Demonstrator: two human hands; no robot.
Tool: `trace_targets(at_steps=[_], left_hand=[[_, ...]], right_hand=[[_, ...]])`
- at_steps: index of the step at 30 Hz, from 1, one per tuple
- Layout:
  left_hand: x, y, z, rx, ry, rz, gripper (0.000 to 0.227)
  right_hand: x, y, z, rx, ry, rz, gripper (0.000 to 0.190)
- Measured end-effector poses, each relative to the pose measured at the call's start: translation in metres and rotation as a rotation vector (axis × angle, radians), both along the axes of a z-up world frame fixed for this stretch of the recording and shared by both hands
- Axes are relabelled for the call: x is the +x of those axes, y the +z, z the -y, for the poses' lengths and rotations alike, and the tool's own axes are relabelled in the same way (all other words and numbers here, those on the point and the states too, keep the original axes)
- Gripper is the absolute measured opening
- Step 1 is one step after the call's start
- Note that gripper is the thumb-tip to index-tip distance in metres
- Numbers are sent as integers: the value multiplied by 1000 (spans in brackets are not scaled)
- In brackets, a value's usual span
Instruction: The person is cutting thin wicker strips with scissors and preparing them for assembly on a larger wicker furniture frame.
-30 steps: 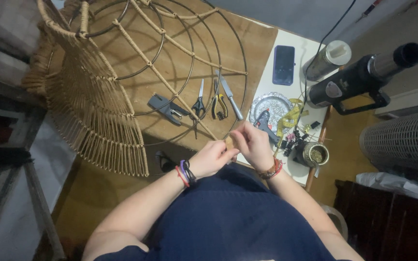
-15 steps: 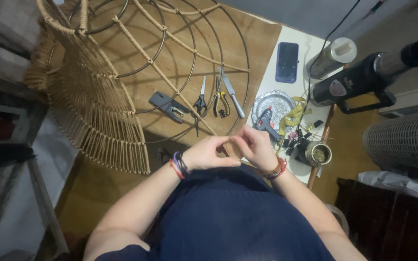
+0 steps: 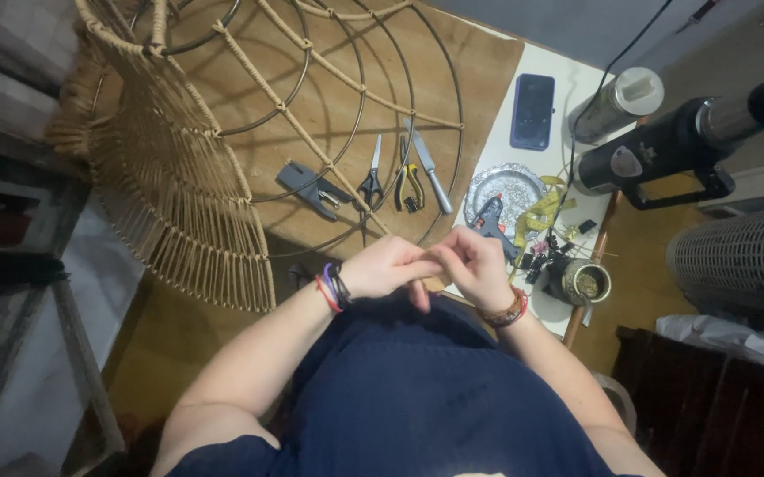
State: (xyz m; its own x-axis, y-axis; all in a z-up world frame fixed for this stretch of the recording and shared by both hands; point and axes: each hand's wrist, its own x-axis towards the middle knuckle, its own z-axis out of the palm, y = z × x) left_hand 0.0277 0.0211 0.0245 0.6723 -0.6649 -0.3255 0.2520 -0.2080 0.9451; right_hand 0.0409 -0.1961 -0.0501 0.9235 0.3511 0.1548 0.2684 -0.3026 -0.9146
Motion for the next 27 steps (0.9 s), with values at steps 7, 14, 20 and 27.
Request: trace_targets(at_steps=[7,14,20,27], left_hand=[[-2,-15,-2,59,1,198,53],[-8,-18,-3,113,156,341,37],[-10,1,-13,146,117,201,28],[-15,-16,-41,311,179,179,36]], right_hand=[[-3,17,-10,-27,-78,15,20],[6,23,-14,-76,-79,82,19],[10,17,-27,-88,-73,49,18],[15,-5,-53,-95,-66,-21,21]])
